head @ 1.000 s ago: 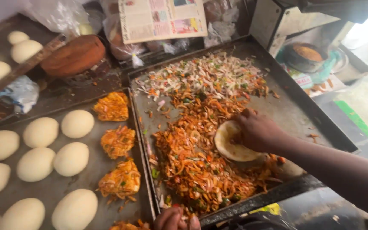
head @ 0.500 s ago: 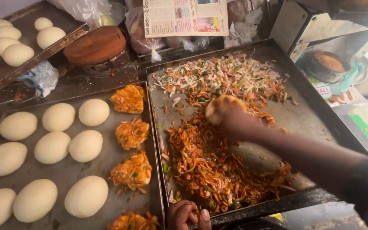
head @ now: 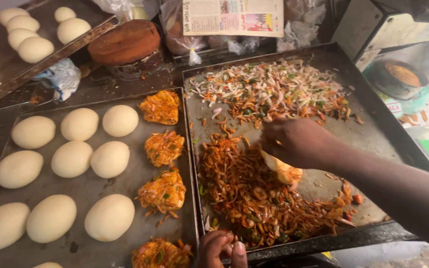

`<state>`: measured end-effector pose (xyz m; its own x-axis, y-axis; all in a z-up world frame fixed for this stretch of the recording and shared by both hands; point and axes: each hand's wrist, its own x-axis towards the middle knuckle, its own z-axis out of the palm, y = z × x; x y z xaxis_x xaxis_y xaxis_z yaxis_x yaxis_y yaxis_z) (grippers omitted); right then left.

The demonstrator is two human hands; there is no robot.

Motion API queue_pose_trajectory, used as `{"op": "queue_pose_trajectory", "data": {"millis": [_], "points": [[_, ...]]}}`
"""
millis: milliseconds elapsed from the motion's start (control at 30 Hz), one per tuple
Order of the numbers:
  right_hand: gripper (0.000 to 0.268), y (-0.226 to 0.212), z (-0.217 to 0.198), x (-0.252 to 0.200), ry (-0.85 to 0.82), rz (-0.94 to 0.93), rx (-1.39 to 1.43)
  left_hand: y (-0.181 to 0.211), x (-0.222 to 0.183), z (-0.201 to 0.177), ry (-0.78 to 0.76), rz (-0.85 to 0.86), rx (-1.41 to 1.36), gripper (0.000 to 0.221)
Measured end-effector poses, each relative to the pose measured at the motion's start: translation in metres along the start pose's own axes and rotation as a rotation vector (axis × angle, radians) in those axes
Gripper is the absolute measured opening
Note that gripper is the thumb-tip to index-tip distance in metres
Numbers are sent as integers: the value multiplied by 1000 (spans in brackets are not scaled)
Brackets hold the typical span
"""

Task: The person flattens round dough balls by hand on a metal tray, presses each flattened dough piece into a tray of spiced shredded vegetable mixture to coat it, and places the coated dough pieces back onto the tray alongside already coated pieces, working through the batch one at a time.

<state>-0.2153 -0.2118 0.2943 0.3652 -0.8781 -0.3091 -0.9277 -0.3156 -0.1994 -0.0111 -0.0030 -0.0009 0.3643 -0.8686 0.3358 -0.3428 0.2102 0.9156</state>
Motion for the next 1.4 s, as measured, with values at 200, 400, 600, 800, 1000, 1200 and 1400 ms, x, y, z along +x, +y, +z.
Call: {"op": "queue_pose_trajectory", "data": {"millis": [200,400,600,800,1000,1200,1400], "points": [[83,-32,56,25,-62,-294,-245,-20,-5,3,13,-19,-35,34],[95,-21,62,31,-49,-284,-203,-5,7,-2,-231,98,288,39],[84,39,86,50,186,-209,725,21,17,-15,-296,379,362,28],[71,67,75,9,273,-272,-80,37,24,-17,-344,293,383,27],[97,79,98,-20,110,-528,-306,90,51,-25,-472,275,474,25],[80,51,56,-12,-214,-440,-401,213,195,-27,-656,146,1057,29],[38,107,82,5,400,-418,316,146,306,5,-408,41,1041,25]]}}
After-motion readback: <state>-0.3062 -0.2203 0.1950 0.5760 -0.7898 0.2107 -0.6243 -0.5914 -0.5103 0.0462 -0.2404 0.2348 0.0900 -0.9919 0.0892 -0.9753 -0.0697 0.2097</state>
